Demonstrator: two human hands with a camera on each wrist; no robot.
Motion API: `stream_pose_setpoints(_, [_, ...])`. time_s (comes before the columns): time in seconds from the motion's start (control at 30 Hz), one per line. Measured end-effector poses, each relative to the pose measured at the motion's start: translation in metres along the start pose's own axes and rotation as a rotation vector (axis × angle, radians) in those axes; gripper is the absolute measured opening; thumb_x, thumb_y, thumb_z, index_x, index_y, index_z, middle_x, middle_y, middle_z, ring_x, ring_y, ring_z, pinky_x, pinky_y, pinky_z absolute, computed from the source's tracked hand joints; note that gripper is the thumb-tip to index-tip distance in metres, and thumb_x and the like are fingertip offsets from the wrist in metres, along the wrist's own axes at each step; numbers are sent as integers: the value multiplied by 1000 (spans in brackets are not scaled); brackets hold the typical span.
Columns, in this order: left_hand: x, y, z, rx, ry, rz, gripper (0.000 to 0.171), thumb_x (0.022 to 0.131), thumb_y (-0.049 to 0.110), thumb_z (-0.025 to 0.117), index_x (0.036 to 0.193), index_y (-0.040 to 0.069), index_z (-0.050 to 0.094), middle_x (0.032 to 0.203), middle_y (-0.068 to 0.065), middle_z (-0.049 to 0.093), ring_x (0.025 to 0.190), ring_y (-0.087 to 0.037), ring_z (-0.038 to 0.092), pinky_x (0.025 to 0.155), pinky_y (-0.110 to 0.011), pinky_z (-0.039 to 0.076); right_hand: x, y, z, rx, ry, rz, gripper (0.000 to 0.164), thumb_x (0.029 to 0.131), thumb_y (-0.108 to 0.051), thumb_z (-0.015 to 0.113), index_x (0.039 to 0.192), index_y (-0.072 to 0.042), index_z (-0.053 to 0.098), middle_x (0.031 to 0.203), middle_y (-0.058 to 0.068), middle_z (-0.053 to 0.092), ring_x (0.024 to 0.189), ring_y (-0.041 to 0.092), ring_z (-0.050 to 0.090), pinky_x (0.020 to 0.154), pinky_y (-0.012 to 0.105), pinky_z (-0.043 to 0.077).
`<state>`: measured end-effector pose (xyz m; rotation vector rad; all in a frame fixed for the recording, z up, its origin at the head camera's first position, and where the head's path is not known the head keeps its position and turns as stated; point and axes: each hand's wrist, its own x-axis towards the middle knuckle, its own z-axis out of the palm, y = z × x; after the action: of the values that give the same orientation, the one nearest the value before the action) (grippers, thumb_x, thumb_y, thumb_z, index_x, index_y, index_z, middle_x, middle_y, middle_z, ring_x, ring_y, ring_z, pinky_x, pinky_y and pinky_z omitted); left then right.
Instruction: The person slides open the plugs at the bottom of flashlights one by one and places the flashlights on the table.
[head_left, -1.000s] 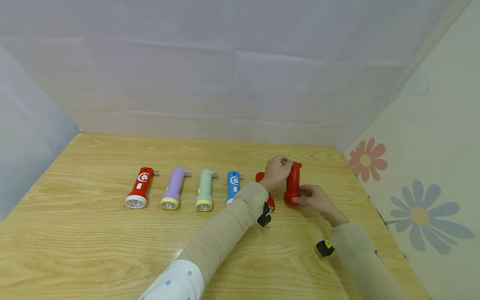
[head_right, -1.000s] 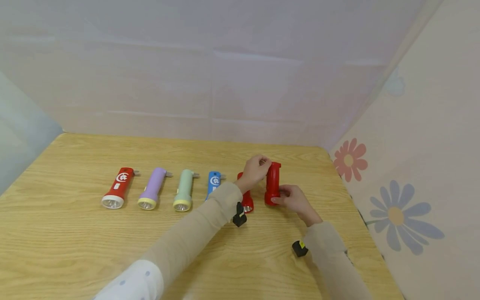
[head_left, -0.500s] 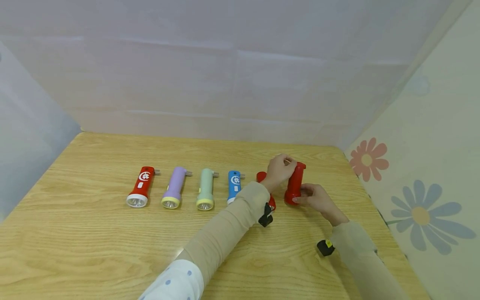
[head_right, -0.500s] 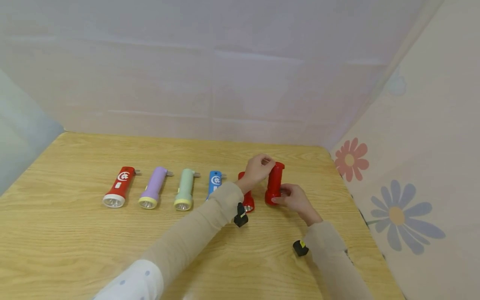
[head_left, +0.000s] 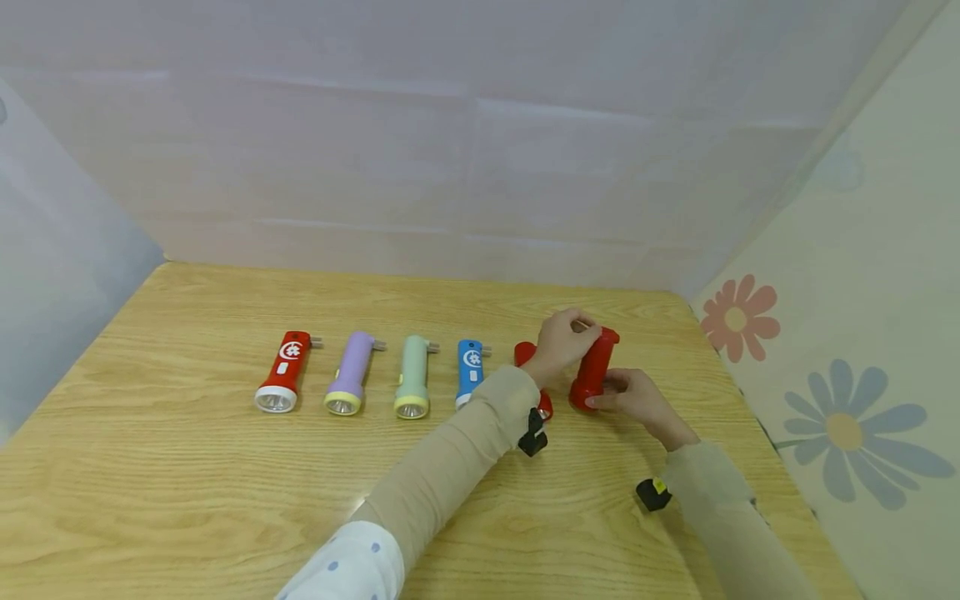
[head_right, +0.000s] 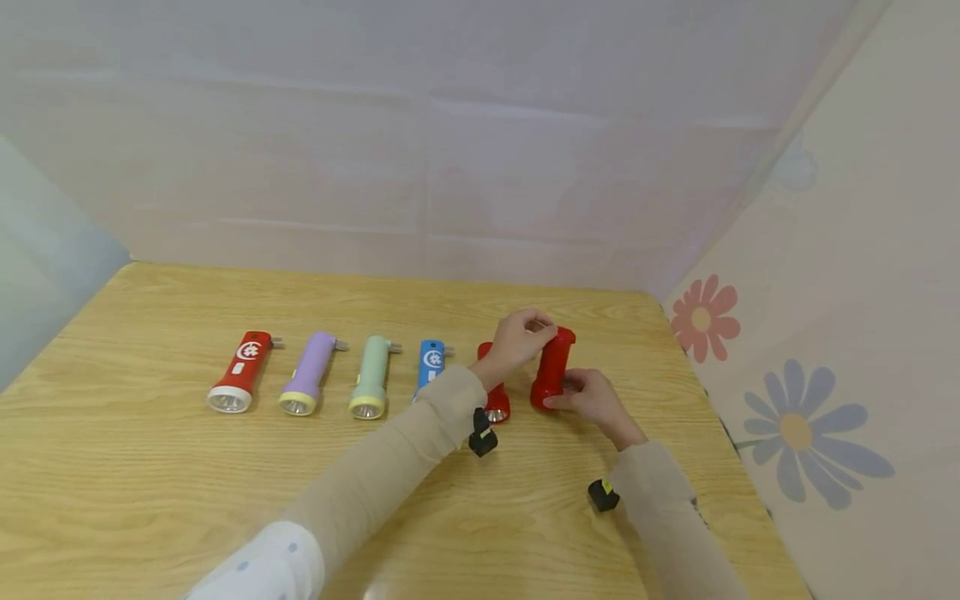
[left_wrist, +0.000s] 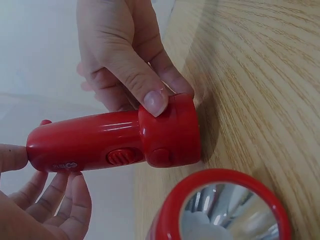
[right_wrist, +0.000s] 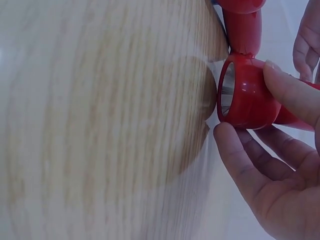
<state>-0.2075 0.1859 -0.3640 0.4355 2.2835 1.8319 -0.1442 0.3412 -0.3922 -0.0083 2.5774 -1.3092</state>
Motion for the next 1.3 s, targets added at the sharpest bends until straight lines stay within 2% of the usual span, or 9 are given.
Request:
stream_pose_setpoints(0.13, [-1,0,-1,-27,-10,7,12,88,18,60,95,10,65,83,3,62,74,-8,56,64,-20,47,0,2,-1,-21,-10,-21,48,81,-15,70,118,11,53,107,21,61,93,28,59,81,38,47])
stream_pose_setpoints(0.4, [-5,0,-3,-79,-31,-17,11,87,17,62,95,9,65,84,3,62,72,-9,57,62,-23,49,-1,1,-3,9,-45,-50,49,81,-11,69,119,14,51,107,23,61,94,30,60,80,35,49])
stream_pose_setpoints(0.57, [-8,0,-5,-135,-43,-65,13,88,19,62,97,10,64,78,2,60,70,-24,60,55,-30,51,-1,1,-3,6,-50,-39,49,80,-12,69,119,13,51,106,22,61,92,28,61,79,34,49])
stream_pose_setpoints(0.67, [-9,0,-6,-180,-54,-94,13,88,20,62,97,11,63,75,-1,59,68,-29,60,56,-34,52,-1,1,-3,4,-48,-36,49,80,-13,70,118,13,52,105,22,62,91,27,61,79,34,49])
stream_pose_setpoints(0.83, [-9,-2,-5,-274,-75,-152,11,87,17,62,97,11,62,74,-2,61,65,-21,59,68,-50,51,0,3,-3,-1,-50,-43,49,80,-11,70,118,14,51,105,23,61,91,29,60,80,37,49])
stream_pose_setpoints(0.9, [-8,-3,-4,-293,-75,-175,10,87,17,62,96,12,62,73,-3,60,63,-18,57,70,-52,50,0,3,-3,-5,-54,-45,50,80,-11,70,119,14,51,107,24,61,91,30,60,80,38,49])
stream_pose_setpoints(1.17, [-9,1,-2,-254,-89,-227,12,88,18,61,98,13,63,69,-5,59,58,-19,54,70,-48,51,0,2,-4,-23,-58,-47,49,81,-10,69,119,14,50,108,24,60,92,31,59,82,40,48])
stream_pose_setpoints(1.3, [-11,4,-2,-243,-95,-237,11,88,18,61,98,14,63,70,-6,60,59,-19,55,70,-47,51,-1,3,-7,-10,-73,-85,48,78,-13,72,115,12,54,102,19,63,88,27,61,78,36,49])
